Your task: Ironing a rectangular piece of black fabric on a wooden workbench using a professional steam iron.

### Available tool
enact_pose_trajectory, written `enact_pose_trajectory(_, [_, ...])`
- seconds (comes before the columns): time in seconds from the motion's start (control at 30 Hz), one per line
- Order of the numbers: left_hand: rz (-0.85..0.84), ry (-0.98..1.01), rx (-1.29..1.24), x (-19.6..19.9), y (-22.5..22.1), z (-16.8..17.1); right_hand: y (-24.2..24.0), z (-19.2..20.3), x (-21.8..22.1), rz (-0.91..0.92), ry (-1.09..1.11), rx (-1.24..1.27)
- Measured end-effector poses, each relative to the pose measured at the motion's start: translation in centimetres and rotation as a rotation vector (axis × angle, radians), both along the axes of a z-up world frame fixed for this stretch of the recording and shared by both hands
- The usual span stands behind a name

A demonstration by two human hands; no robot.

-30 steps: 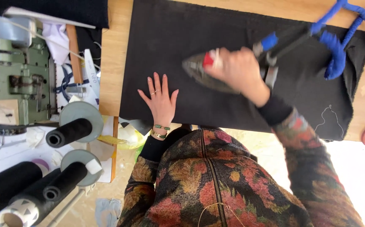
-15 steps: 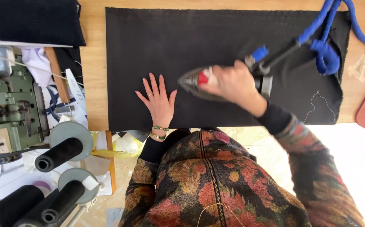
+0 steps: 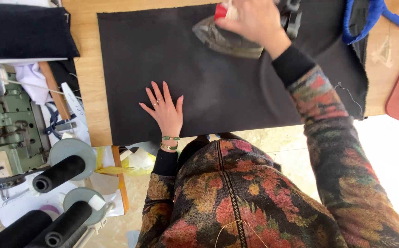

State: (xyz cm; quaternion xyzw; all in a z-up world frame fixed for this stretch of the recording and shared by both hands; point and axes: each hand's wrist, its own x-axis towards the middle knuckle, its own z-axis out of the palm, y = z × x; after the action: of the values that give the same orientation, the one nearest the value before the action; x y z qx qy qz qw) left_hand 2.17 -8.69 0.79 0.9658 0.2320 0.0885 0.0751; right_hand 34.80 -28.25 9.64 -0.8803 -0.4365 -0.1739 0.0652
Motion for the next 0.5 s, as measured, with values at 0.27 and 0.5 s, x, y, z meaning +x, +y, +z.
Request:
enact_pose_trajectory(0.27, [-0.06,0.01,-0.005,4.0,-1.4,-0.7,-5.9,3.5,-15.0,0.029,0.006,-0.197])
enact_pose_trajectory(0.5, [-0.034,0.07,-0.108,4.9,-1.0,0.0,-12.0,4.5,-19.3,0.081,0.209,-0.239])
